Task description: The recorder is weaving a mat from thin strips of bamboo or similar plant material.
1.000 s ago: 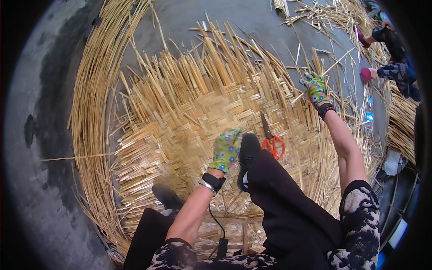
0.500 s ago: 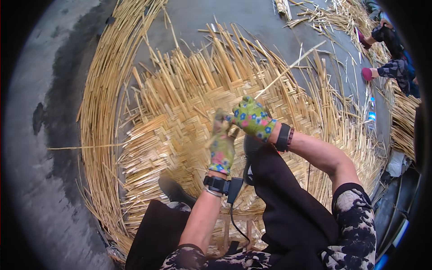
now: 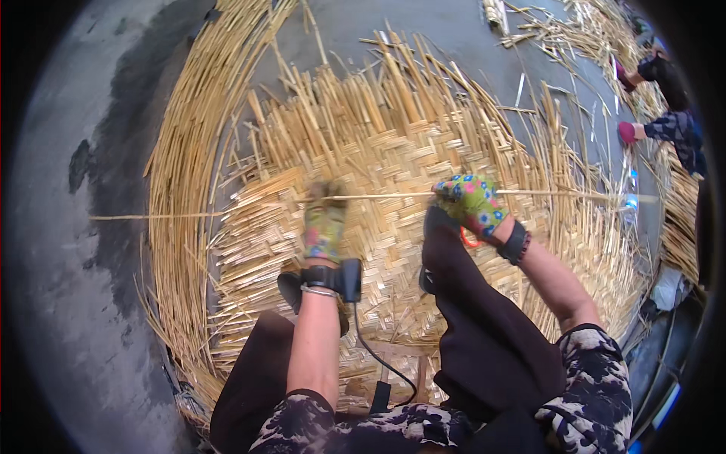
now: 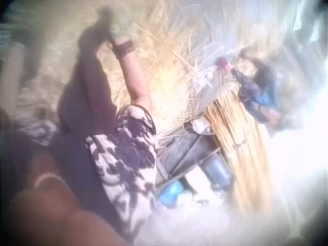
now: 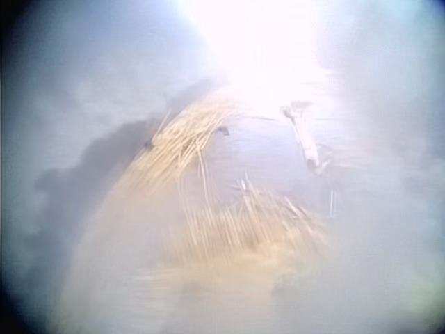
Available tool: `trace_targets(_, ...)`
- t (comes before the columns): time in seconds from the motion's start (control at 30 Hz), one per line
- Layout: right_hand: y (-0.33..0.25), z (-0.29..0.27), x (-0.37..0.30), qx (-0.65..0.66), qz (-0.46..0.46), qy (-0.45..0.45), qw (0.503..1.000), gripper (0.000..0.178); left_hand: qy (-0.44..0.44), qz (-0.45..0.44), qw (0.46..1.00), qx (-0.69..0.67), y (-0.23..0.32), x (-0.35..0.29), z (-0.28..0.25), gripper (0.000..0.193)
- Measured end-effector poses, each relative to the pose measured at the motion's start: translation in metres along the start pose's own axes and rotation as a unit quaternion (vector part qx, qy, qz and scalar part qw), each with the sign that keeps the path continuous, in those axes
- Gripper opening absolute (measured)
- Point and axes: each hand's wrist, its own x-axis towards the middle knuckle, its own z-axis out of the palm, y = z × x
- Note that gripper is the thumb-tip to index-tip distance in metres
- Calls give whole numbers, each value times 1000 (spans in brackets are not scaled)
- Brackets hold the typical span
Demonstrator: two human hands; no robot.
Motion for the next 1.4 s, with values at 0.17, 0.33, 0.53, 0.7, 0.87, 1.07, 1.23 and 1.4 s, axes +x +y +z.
trace_targets(0.17,3,30,-43,120,183,61,974,20,-63,-111,966,223,-78,-30,41,13)
trace_targets(0.33,-8,7,-23,-27,68,106,992,11,-3,-67,982,175,-71,-21,31,18)
trace_targets(0.53,-19,6,-18,-111,87,107,984,11,12,-65,962,266,-60,-14,41,13)
trace_targets(0.7,17,44,-62,274,242,68,928,19,-63,-70,926,365,-67,-17,41,13)
trace_targets(0.87,77,75,-115,442,368,45,817,24,-109,-123,908,385,-108,-29,52,14)
trace_targets(1.07,75,81,-107,-5,374,126,919,41,-63,-43,884,462,-115,-3,57,19)
trace_targets(1.23,75,79,-86,-48,448,3,893,51,-78,-39,869,488,-116,13,60,15)
trace_targets(1.4,89,52,-90,202,223,221,928,53,-156,-36,834,528,-113,29,65,18)
